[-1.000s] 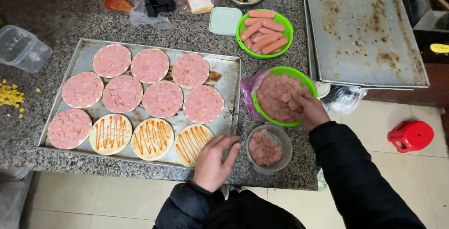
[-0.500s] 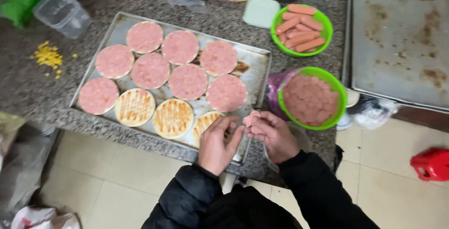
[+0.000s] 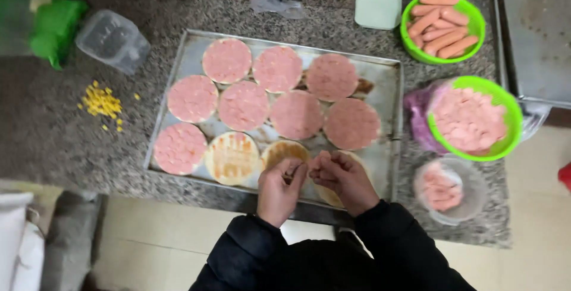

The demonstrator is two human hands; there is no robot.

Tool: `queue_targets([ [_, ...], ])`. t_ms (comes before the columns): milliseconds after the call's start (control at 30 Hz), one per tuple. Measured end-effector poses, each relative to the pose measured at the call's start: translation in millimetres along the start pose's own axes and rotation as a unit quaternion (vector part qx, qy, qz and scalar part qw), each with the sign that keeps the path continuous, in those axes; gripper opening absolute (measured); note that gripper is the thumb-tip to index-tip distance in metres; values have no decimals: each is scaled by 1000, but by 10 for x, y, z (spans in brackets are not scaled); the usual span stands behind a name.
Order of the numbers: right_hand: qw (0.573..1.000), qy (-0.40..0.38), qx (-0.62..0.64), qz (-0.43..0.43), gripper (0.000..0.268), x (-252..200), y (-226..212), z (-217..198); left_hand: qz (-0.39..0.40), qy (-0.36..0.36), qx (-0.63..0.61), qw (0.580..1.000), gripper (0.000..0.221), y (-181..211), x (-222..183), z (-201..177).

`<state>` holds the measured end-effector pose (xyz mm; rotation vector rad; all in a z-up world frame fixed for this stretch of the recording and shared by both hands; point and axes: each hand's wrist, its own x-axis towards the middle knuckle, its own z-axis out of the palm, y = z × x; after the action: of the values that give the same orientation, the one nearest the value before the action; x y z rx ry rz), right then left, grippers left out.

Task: Place sliced meat toppings onto circular dough bases on a baking tray

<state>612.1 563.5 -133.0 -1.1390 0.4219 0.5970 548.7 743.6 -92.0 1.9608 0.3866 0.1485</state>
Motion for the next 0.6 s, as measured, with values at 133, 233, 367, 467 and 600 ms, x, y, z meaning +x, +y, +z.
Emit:
queue_targets([
  [133,999,27,24,-6,20,40,231,599,-12,-10,10,1000,14,-466,302,-736],
  [233,999,34,10,6,18,-46,273,889,12,-17,52,998,20,-725,452,-1246],
  [367,999,42,2,18,13,-7,375,1010,26,-16,168,985,18,-1078,662,-1628],
  [467,999,47,-10,18,15,63,421,1007,12,-22,177,984,20,-1228,751,-1660],
  [600,999,29,-16,20,14,80,390,1064,46,-8,183,982,19,-1263,701,-1603],
])
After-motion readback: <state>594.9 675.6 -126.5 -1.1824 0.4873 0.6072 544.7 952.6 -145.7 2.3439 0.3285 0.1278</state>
